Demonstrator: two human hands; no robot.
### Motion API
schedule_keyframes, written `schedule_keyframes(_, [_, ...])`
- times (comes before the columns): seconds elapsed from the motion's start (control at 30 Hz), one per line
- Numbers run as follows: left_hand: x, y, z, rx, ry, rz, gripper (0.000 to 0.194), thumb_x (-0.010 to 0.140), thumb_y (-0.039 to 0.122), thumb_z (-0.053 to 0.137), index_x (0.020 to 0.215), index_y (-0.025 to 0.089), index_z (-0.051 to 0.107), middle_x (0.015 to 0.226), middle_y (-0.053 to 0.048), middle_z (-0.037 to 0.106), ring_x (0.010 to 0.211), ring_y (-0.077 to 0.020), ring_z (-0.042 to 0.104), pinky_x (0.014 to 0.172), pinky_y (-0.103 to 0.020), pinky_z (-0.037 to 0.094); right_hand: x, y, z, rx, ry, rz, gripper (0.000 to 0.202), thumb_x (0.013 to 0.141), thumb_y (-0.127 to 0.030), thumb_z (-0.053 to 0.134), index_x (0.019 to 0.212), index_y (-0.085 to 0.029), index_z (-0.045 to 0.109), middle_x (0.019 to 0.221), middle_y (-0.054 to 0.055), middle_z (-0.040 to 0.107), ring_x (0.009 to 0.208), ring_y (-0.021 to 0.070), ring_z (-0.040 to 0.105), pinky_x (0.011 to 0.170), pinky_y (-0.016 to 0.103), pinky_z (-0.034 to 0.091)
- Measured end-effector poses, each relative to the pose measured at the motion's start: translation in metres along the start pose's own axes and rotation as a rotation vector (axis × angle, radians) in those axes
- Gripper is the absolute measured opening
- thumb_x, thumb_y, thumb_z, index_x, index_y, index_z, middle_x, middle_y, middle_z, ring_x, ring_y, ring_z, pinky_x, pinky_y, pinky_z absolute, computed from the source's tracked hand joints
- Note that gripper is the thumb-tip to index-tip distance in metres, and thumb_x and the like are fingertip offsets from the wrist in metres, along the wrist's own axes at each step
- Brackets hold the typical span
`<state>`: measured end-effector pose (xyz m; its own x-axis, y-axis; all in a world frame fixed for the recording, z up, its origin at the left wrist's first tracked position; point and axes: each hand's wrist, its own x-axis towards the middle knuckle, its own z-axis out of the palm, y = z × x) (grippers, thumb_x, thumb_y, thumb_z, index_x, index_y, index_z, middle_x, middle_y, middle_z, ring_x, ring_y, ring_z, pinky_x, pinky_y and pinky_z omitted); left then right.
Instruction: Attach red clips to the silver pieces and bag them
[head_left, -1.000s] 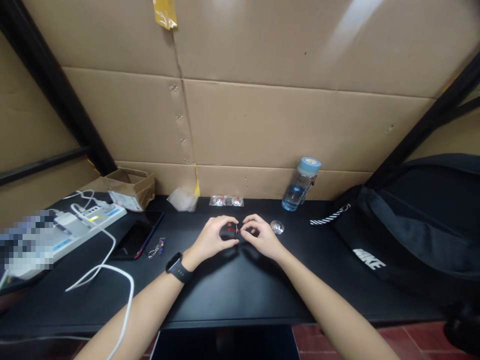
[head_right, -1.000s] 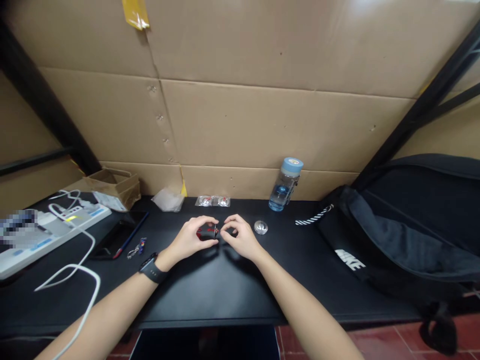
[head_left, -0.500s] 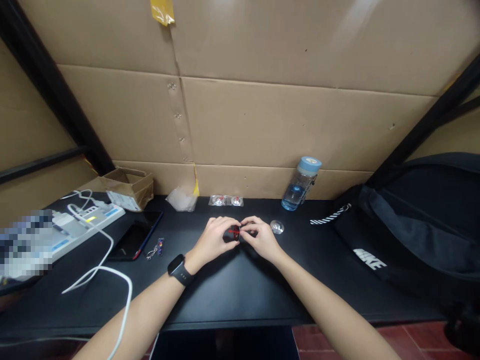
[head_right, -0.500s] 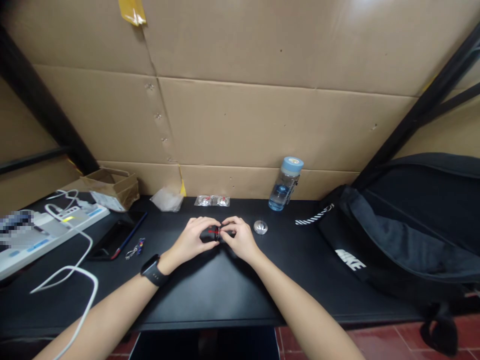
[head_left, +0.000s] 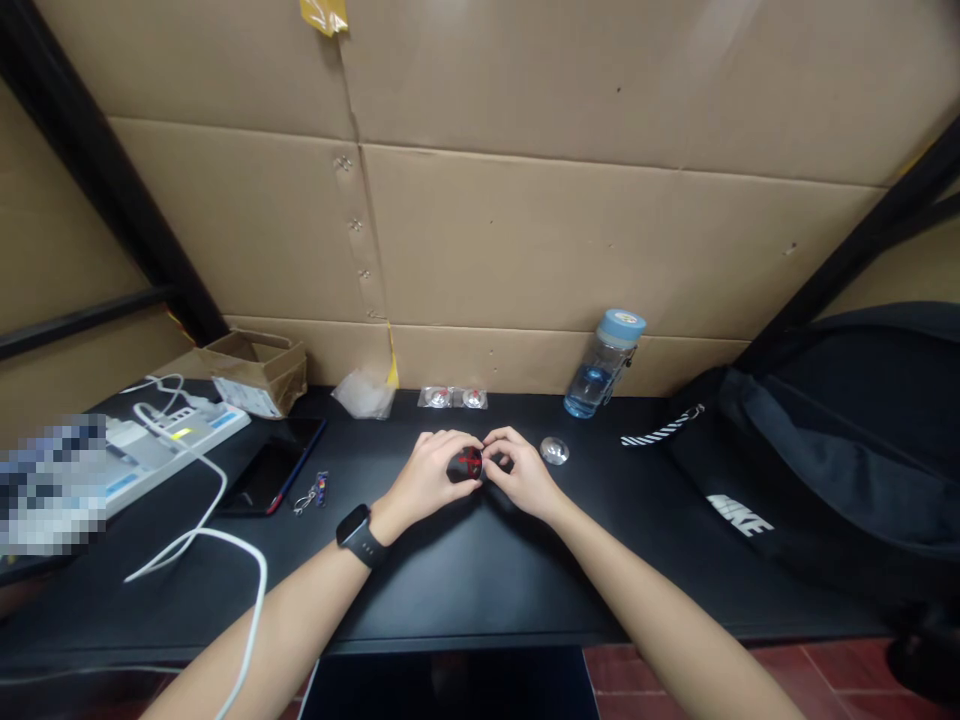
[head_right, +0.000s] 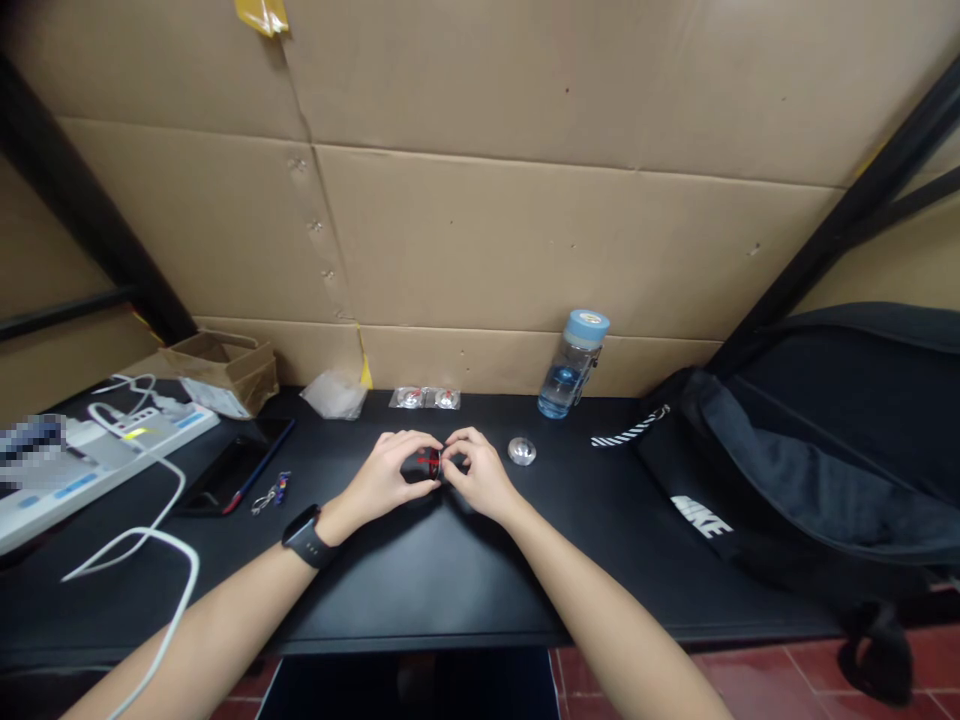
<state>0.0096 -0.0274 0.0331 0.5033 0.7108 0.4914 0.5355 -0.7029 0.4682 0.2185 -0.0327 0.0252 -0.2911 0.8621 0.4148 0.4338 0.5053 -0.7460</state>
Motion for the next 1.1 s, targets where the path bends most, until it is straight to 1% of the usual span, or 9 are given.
schedule_keyframes(0.13, [-0.0005, 0.0016, 0.0000, -0.012, -0.004, -0.011, 0.044, 0.077, 0.031, 0.081, 0.115, 0.027, 0.061, 0.119, -0.003, 0.070, 0.110, -0.0248, 0.063, 0.093, -0.038, 0.038, -0.0004, -0.0001, 0.0002, 0.009, -0.033, 0.014, 0.007, 0.088, -0.019, 0.061, 0.088, -0.019, 0.069, 0.114, 0.009, 0.061, 0.101, 0.0201, 0.062, 0.075, 0.031, 0.051])
schedule_keyframes(0.3, [0.0005, 0.0053, -0.0020, -0.031, 0.018, -0.031, 0.042, 0.074, 0.026, 0.082, 0.111, 0.027, 0.061, 0.111, 0.000, 0.070, 0.104, -0.0222, 0.064, 0.091, -0.036, 0.037, -0.0005, -0.0008, -0.0013, 0.005, -0.062, 0.030, 0.009, 0.089, -0.020, 0.061, 0.085, -0.019, 0.068, 0.115, 0.009, 0.059, 0.106, 0.0211, 0.060, 0.079, 0.032, 0.051])
schedule_keyframes(0.43, [0.0014, 0.0046, -0.0046, -0.032, 0.035, -0.053, 0.044, 0.075, 0.028, 0.082, 0.114, 0.027, 0.061, 0.112, -0.001, 0.071, 0.104, -0.0225, 0.065, 0.089, -0.036, 0.037, 0.0006, -0.0007, -0.0026, 0.026, -0.044, 0.064, 0.012, 0.092, -0.025, 0.061, 0.087, -0.020, 0.071, 0.115, 0.008, 0.059, 0.103, 0.0203, 0.061, 0.078, 0.031, 0.051])
schedule_keyframes(0.53, [0.0011, 0.0024, -0.0048, -0.023, 0.042, -0.049, 0.045, 0.076, 0.031, 0.082, 0.116, 0.028, 0.061, 0.112, 0.000, 0.071, 0.105, -0.0226, 0.065, 0.090, -0.036, 0.037, 0.0011, -0.0003, -0.0023, 0.032, -0.017, 0.065, 0.010, 0.089, -0.026, 0.065, 0.089, -0.021, 0.074, 0.113, 0.008, 0.059, 0.101, 0.0198, 0.062, 0.078, 0.032, 0.051])
schedule_keyframes(0.67, [0.0004, 0.0001, -0.0030, -0.022, 0.037, -0.027, 0.046, 0.076, 0.030, 0.082, 0.117, 0.029, 0.062, 0.112, 0.001, 0.071, 0.105, -0.0219, 0.065, 0.091, -0.036, 0.038, 0.0010, -0.0007, -0.0019, 0.048, -0.009, 0.047, 0.010, 0.088, -0.026, 0.068, 0.093, -0.022, 0.074, 0.114, 0.008, 0.059, 0.099, 0.0196, 0.063, 0.079, 0.033, 0.051])
schedule_keyframes(0.83, [0.0006, -0.0006, -0.0012, -0.034, 0.033, -0.019, 0.046, 0.076, 0.032, 0.083, 0.116, 0.029, 0.061, 0.112, 0.000, 0.071, 0.104, -0.0223, 0.065, 0.090, -0.036, 0.038, 0.0009, -0.0012, -0.0024, 0.039, -0.021, 0.036, 0.007, 0.088, -0.024, 0.066, 0.088, -0.021, 0.072, 0.114, 0.008, 0.059, 0.101, 0.0206, 0.062, 0.080, 0.034, 0.051])
schedule_keyframes(0.97, [0.0005, -0.0007, -0.0004, -0.044, 0.030, -0.018, 0.047, 0.075, 0.032, 0.084, 0.115, 0.028, 0.061, 0.110, 0.000, 0.071, 0.103, -0.0224, 0.065, 0.090, -0.036, 0.038, 0.0002, -0.0015, -0.0026, 0.033, -0.052, 0.017, 0.007, 0.090, -0.023, 0.063, 0.089, -0.021, 0.069, 0.116, 0.008, 0.058, 0.105, 0.0206, 0.060, 0.081, 0.033, 0.050])
schedule_keyframes(1.1, [0.0002, -0.0004, -0.0001, -0.052, 0.028, -0.018, 0.046, 0.073, 0.034, 0.085, 0.111, 0.027, 0.060, 0.109, -0.001, 0.071, 0.101, -0.0227, 0.065, 0.090, -0.037, 0.038, -0.0003, -0.0024, -0.0039, 0.026, -0.082, -0.002, 0.004, 0.088, -0.020, 0.063, 0.088, -0.020, 0.067, 0.117, 0.008, 0.057, 0.110, 0.0210, 0.057, 0.084, 0.033, 0.049])
